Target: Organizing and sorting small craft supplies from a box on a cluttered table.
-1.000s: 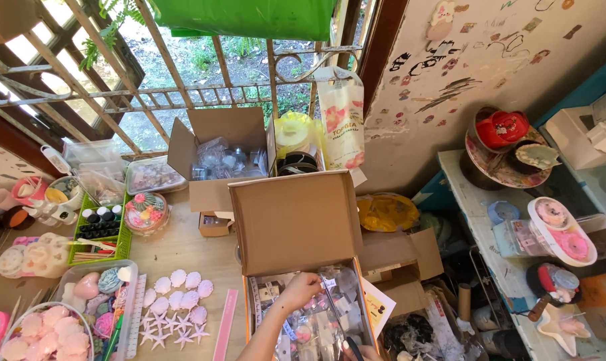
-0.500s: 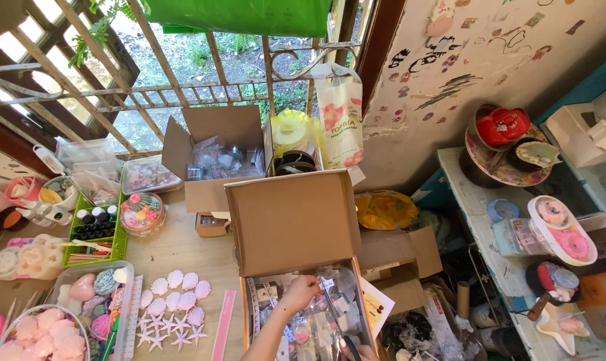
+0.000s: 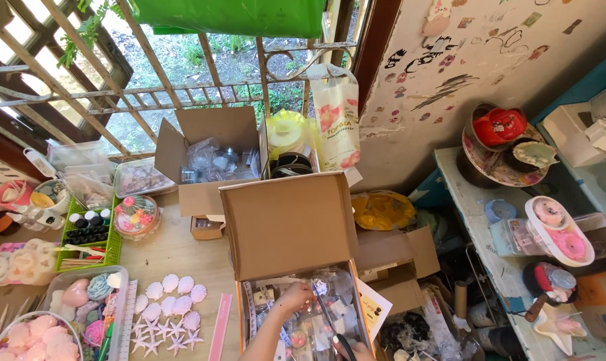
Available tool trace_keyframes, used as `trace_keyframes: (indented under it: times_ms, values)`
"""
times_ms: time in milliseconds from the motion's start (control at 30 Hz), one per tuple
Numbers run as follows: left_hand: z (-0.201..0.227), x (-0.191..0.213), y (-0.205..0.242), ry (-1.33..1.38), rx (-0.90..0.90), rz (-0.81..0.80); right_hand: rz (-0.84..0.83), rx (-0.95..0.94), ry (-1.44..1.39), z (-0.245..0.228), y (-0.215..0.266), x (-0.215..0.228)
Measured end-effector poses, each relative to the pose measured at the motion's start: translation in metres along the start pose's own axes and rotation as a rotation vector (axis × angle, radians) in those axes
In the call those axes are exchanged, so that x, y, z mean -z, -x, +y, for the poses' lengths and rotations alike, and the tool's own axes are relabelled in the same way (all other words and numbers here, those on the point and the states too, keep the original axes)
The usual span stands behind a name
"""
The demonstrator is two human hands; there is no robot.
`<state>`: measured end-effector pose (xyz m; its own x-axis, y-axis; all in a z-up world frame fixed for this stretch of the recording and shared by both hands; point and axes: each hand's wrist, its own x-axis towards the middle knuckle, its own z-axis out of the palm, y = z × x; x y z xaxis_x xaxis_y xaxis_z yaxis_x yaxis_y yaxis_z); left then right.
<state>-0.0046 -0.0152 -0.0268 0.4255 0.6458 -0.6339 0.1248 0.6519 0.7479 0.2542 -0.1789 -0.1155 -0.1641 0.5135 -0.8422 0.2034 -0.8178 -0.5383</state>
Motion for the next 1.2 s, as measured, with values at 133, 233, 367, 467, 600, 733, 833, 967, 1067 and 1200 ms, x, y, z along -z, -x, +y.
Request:
trace_keyframes:
  times_ms: [133, 233, 367, 467, 600, 733, 833, 967, 1067, 1200]
  values:
    - [-0.003, 0.003, -0.01, 0.016, 0.012, -0.041, -0.002, -0.014, -0.007, -0.014, 0.012, 0.0]
    - [0.003, 0.003, -0.01, -0.002, 0.034, -0.058, 0.003, 0.006, 0.07, -0.023, 0.018, 0.003]
    - [0.01, 0.005, -0.005, 0.012, 0.042, -0.098, -0.001, -0.034, 0.099, -0.04, 0.032, 0.005]
    - [0.01, 0.004, -0.005, 0.016, 0.054, -0.093, -0.011, -0.05, 0.115, -0.043, 0.033, 0.009]
    - [0.013, 0.0, -0.002, -0.051, 0.034, -0.098, -0.065, -0.017, 0.2, -0.05, 0.036, 0.018]
    - [-0.002, 0.003, 0.001, -0.067, -0.102, -0.081, 0.031, 0.115, 0.053, -0.068, 0.057, 0.011]
    - [-0.001, 0.001, 0.023, 0.005, -0.118, 0.04, 0.123, 0.246, -0.097, -0.081, 0.072, 0.0]
    - [0.027, -0.031, 0.089, -0.209, -0.216, 0.182, 0.251, 0.421, -0.297, -0.099, 0.094, -0.012]
    - [0.066, -0.065, 0.144, -0.155, -0.335, 0.151, 0.473, 0.652, -0.299, -0.154, 0.15, -0.038]
    - [0.087, -0.089, 0.178, -0.185, -0.533, 0.138, 0.734, 0.923, -0.107, -0.223, 0.221, -0.071]
